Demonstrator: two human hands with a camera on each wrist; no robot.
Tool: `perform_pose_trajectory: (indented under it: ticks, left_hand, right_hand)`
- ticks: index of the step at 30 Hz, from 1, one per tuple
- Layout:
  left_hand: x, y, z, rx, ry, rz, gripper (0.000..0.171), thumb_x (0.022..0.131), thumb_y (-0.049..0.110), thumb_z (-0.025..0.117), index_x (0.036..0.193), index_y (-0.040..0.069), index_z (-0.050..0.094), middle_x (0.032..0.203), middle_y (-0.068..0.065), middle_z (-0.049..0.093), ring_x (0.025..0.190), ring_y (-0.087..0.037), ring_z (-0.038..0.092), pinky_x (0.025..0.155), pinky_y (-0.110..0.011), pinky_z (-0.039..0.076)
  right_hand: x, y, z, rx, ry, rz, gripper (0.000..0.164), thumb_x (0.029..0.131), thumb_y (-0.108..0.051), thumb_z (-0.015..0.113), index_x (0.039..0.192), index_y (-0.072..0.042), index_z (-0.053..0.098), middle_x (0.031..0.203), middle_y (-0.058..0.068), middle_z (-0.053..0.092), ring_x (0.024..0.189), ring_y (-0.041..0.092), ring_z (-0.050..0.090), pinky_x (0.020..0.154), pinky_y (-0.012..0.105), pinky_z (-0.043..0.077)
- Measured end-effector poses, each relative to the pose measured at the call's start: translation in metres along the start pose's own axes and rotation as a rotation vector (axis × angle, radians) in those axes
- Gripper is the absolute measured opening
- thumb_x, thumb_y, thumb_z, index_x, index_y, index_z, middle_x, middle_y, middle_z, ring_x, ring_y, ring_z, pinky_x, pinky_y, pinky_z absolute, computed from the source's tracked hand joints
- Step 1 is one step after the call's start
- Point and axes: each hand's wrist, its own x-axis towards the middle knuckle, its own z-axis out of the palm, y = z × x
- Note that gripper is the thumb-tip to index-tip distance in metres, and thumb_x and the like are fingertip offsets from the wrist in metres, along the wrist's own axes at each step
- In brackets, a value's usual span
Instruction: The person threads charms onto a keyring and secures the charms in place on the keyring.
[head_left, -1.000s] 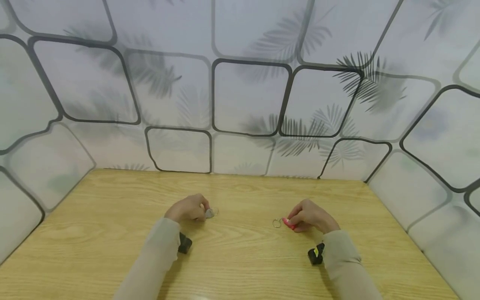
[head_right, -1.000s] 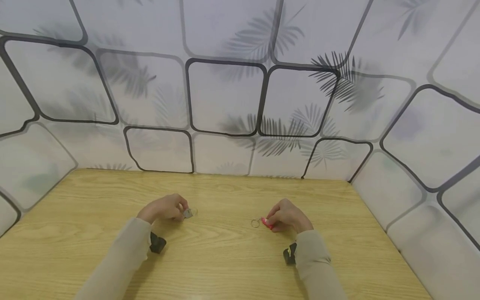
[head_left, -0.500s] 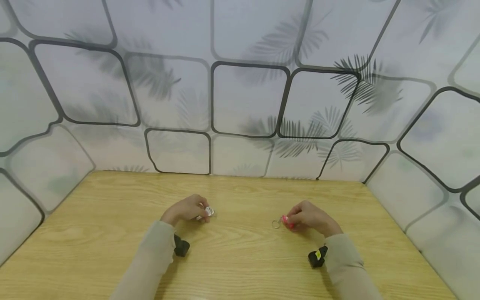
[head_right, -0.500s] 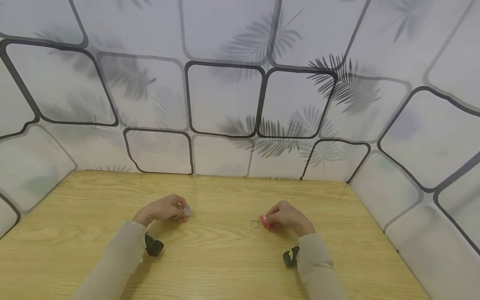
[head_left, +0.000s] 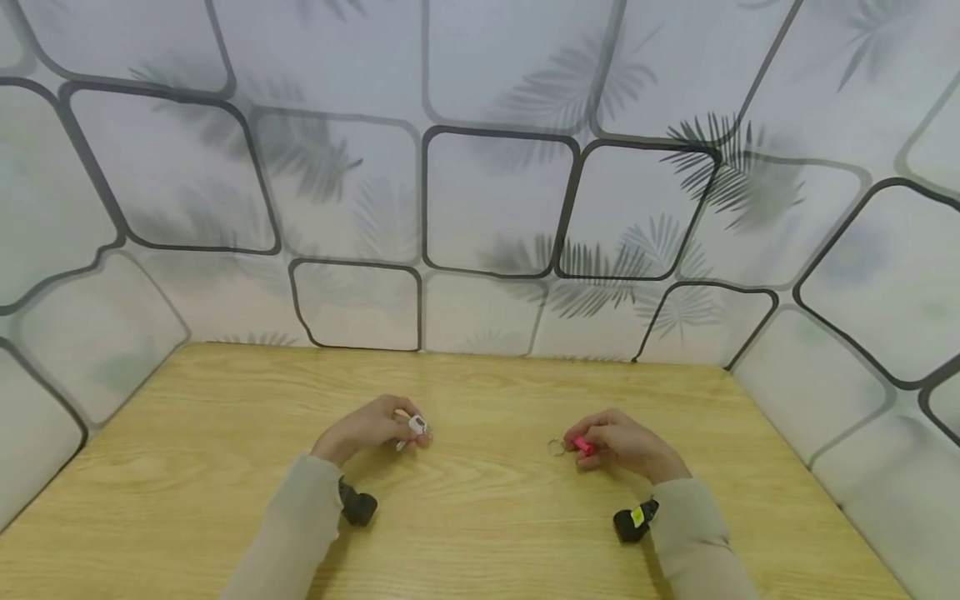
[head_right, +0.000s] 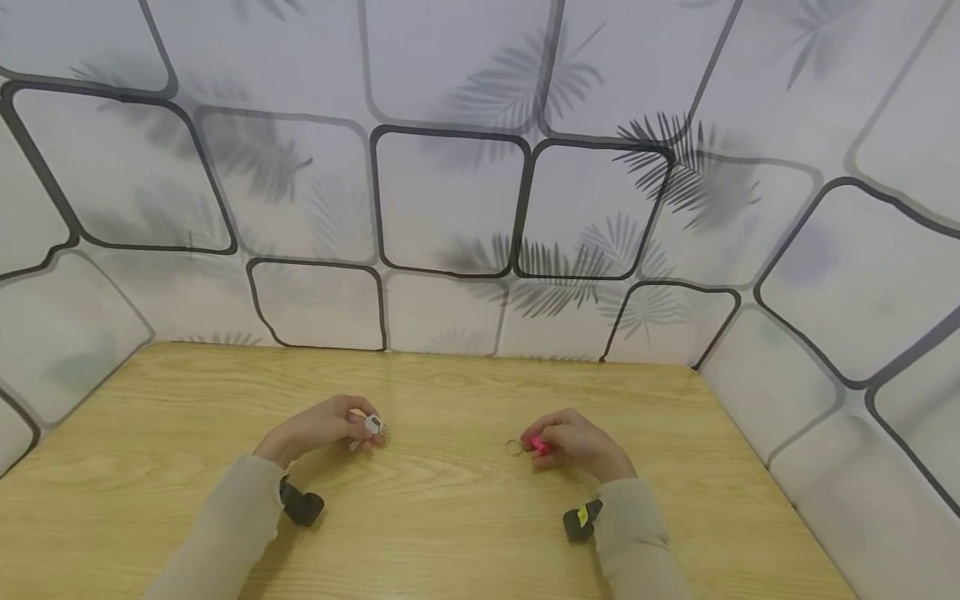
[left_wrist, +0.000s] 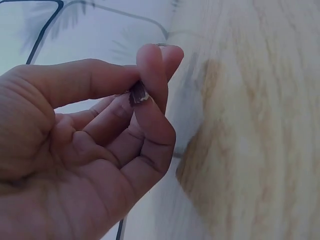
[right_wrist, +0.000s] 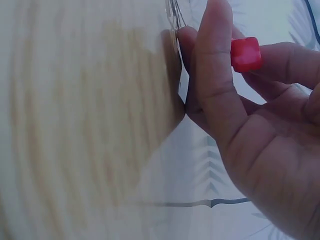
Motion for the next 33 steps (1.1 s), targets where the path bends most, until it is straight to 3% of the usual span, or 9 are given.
perform_pose_trajectory:
  ticks: [6,9,12,18,25,33]
  left_hand:
    - [-0.007,0.002,0.004,-0.053,0.002,0.019,0.024,0.096,-0.005,0.055,0.118,-0.012,0.053,0.109,-0.023,0.071,0.077,-0.015,0.064,0.064,-0.023,0.046]
    - [-0.011,0.001,0.005,-0.066,0.011,0.031,0.023,0.095,-0.003,0.054,0.116,-0.011,0.053,0.111,-0.022,0.071,0.079,-0.018,0.062,0.065,-0.025,0.045]
    - [-0.015,-0.001,0.006,-0.082,0.013,0.028,0.021,0.098,0.001,0.052,0.116,-0.01,0.053,0.111,-0.02,0.071,0.08,-0.019,0.063,0.067,-0.025,0.045]
    - [-0.02,-0.007,0.009,-0.157,-0.001,0.013,0.032,0.101,0.003,0.05,0.126,-0.016,0.049,0.112,-0.02,0.069,0.078,-0.015,0.064,0.07,-0.025,0.049]
    - [-0.019,-0.016,0.013,-0.249,-0.055,0.06,0.033,0.103,0.001,0.046,0.129,-0.021,0.047,0.118,-0.026,0.065,0.079,-0.015,0.067,0.074,-0.024,0.055]
    - [-0.019,-0.013,0.017,-0.23,-0.062,0.095,0.033,0.104,0.003,0.046,0.128,-0.018,0.049,0.127,-0.03,0.06,0.083,-0.016,0.067,0.079,-0.027,0.056]
  right_hand:
    - [-0.001,0.002,0.0,-0.017,0.031,0.031,0.023,0.105,-0.004,0.05,0.105,0.015,0.063,0.094,0.013,0.066,0.073,0.014,0.064,0.07,0.028,0.06]
    - [-0.001,0.002,0.001,-0.015,0.042,0.027,0.015,0.103,-0.002,0.052,0.1,0.009,0.061,0.089,0.012,0.064,0.071,0.013,0.063,0.068,0.027,0.059]
    - [-0.002,0.002,0.002,-0.007,0.036,0.006,0.011,0.102,0.003,0.051,0.107,0.012,0.054,0.088,0.013,0.064,0.071,0.014,0.063,0.066,0.028,0.059]
    - [-0.009,0.001,0.005,-0.019,0.022,0.005,0.034,0.104,0.0,0.049,0.13,0.02,0.04,0.098,0.017,0.068,0.081,0.019,0.07,0.073,0.032,0.06]
    - [-0.01,0.002,0.003,0.022,0.016,0.016,0.038,0.104,-0.002,0.051,0.133,0.021,0.044,0.112,0.02,0.07,0.09,0.022,0.072,0.08,0.034,0.06]
    - [-0.01,0.002,0.004,0.097,-0.001,-0.004,0.042,0.105,-0.001,0.05,0.138,0.023,0.039,0.127,0.032,0.062,0.09,0.02,0.072,0.081,0.034,0.06]
